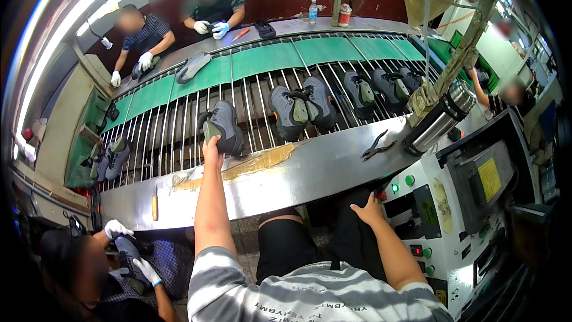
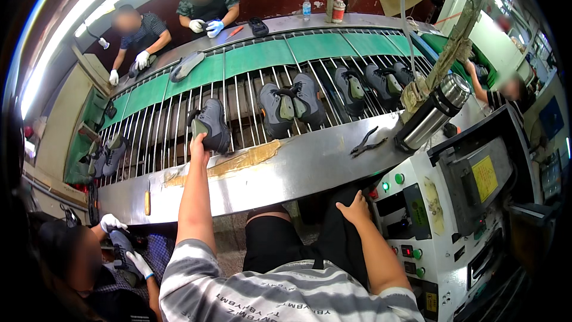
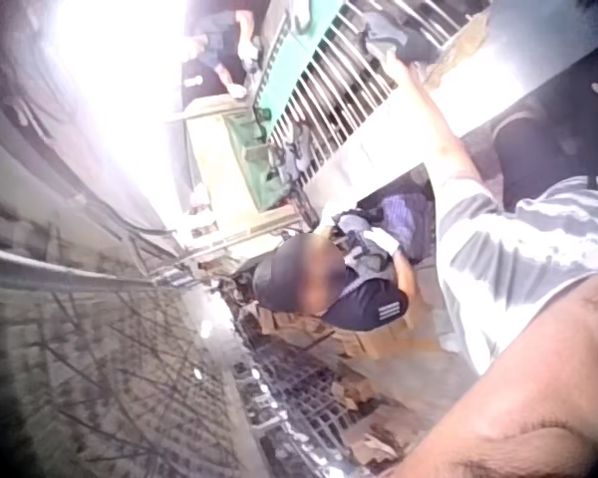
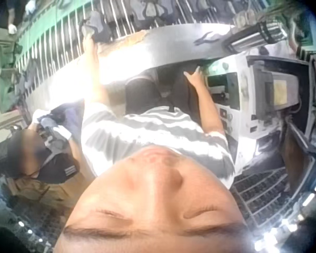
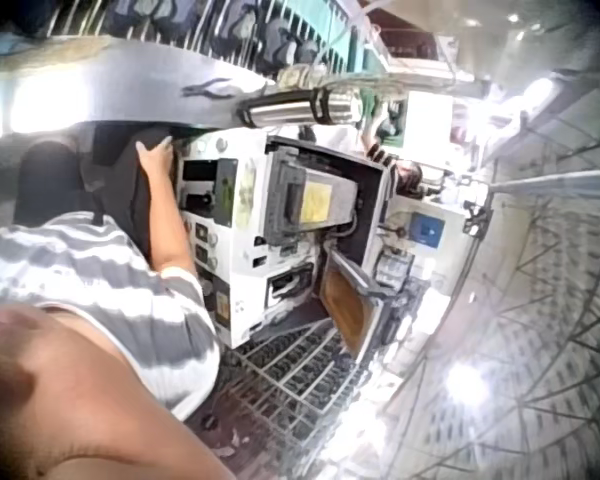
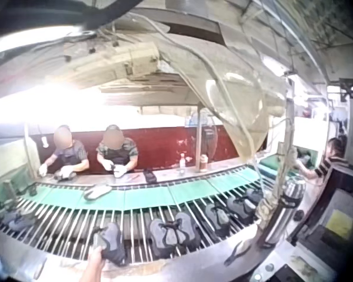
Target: The person picks up a shoe from a conveyor belt, places it into a press machine to attach the sole, presses buttons to operate the machine, and then removes the shoe and places it back onto the conveyor belt.
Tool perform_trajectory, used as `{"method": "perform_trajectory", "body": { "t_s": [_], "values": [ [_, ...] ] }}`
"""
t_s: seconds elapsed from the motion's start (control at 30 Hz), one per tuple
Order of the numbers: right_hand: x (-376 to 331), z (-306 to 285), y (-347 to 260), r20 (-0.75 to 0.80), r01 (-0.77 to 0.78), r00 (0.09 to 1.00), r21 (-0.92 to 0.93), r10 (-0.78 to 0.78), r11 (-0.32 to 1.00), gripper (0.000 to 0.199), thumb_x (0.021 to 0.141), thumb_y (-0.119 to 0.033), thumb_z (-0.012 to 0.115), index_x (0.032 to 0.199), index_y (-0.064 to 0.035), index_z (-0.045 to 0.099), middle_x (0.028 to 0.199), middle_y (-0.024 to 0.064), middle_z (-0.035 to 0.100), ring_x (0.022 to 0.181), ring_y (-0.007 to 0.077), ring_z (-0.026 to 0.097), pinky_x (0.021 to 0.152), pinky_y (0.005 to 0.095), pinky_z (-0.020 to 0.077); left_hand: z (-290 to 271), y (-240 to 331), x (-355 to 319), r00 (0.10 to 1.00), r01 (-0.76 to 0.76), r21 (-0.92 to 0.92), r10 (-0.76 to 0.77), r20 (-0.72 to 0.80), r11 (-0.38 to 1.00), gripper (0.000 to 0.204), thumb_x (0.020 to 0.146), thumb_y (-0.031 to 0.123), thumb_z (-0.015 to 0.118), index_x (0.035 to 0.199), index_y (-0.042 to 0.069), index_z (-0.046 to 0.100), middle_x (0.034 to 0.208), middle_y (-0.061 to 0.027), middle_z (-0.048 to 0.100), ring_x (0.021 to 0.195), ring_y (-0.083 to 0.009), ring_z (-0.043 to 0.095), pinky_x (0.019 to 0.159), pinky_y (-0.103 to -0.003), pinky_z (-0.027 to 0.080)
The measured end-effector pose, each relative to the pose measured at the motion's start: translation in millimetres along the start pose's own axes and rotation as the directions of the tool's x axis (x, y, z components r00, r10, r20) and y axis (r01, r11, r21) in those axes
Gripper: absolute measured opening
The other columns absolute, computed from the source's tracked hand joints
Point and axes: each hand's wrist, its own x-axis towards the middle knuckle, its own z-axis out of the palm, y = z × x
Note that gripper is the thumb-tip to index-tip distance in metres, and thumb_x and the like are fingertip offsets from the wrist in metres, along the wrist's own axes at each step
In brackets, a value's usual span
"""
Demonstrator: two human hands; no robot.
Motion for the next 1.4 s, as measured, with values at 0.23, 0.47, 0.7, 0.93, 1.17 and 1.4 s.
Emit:
{"method": "perform_trajectory", "body": {
  "t_s": [0.23,0.47,0.7,0.93,1.17,1.4],
  "values": [
    [24,9,-32,-0.081,-0.137,0.989,-0.156,0.126,0.978,0.095,0.071,-0.058,0.072,0.136,0.0018,0.038,0.131,0.0202,0.049,0.12,0.0364,0.05,0.097,0.0443,0.0445,34,-67,32,0.986,-0.143,0.722,0.157,0.048,0.677,0.083,0.064,0.015,0.07,0.139,-0.004,0.041,0.118,-0.0161,0.059,0.103,-0.0249,0.059,0.09,-0.032,0.045],
    [45,8,-52,-0.062,-0.174,0.984,-0.213,0.165,0.961,0.073,0.074,-0.055,0.069,0.12,0.0,0.053,0.121,0.0188,0.055,0.114,0.0342,0.054,0.095,0.0438,0.0457,41,-95,25,0.938,-0.229,0.78,0.345,0.018,0.582,0.083,0.07,0.023,0.073,0.14,-0.003,0.039,0.131,-0.0214,0.05,0.121,-0.0344,0.05,0.101,-0.038,0.038],
    [46,2,-47,-0.099,-0.19,0.979,-0.133,0.177,0.973,0.062,0.076,-0.053,0.069,0.111,-0.0026,0.06,0.115,0.0161,0.058,0.11,0.0327,0.056,0.095,0.043,0.0449,108,-166,-58,0.951,-0.291,0.6,0.292,0.099,0.745,0.012,0.081,0.01,0.061,0.09,0.003,0.059,0.074,-0.0003,0.054,0.068,-0.0089,0.049,0.065,-0.024,0.043],
    [49,-7,-39,-0.063,-0.171,0.984,-0.115,0.164,0.979,0.057,0.076,-0.05,0.068,0.112,-0.0064,0.062,0.114,0.0148,0.059,0.11,0.0306,0.057,0.094,0.0414,0.0454,93,-234,81,0.998,-0.002,0.512,0.037,-0.06,0.859,0.033,0.095,0.028,0.053,0.108,-0.001,0.064,0.078,0.0013,0.057,0.07,-0.008,0.051,0.063,-0.025,0.042],
    [54,-7,-24,-0.087,-0.2,0.977,-0.062,0.194,0.978,0.056,0.076,-0.049,0.068,0.113,-0.0064,0.062,0.112,0.0149,0.06,0.108,0.0303,0.057,0.092,0.041,0.0465,124,-230,77,0.991,0.024,0.471,-0.083,0.105,0.882,0.042,0.096,0.024,0.053,0.127,-0.004,0.056,0.12,-0.012,0.062,0.107,-0.02,0.057,0.097,-0.031,0.042],
    [54,-10,-32,-0.059,-0.206,0.978,-0.073,0.202,0.976,0.056,0.076,-0.048,0.069,0.114,-0.0069,0.063,0.111,0.0145,0.061,0.109,0.0315,0.057,0.093,0.0425,0.0464,124,-229,76,0.975,0.138,0.331,-0.187,0.121,0.934,0.038,0.096,0.018,0.056,0.127,-0.003,0.056,0.12,-0.0108,0.062,0.108,-0.0189,0.058,0.096,-0.029,0.043]
  ]
}}
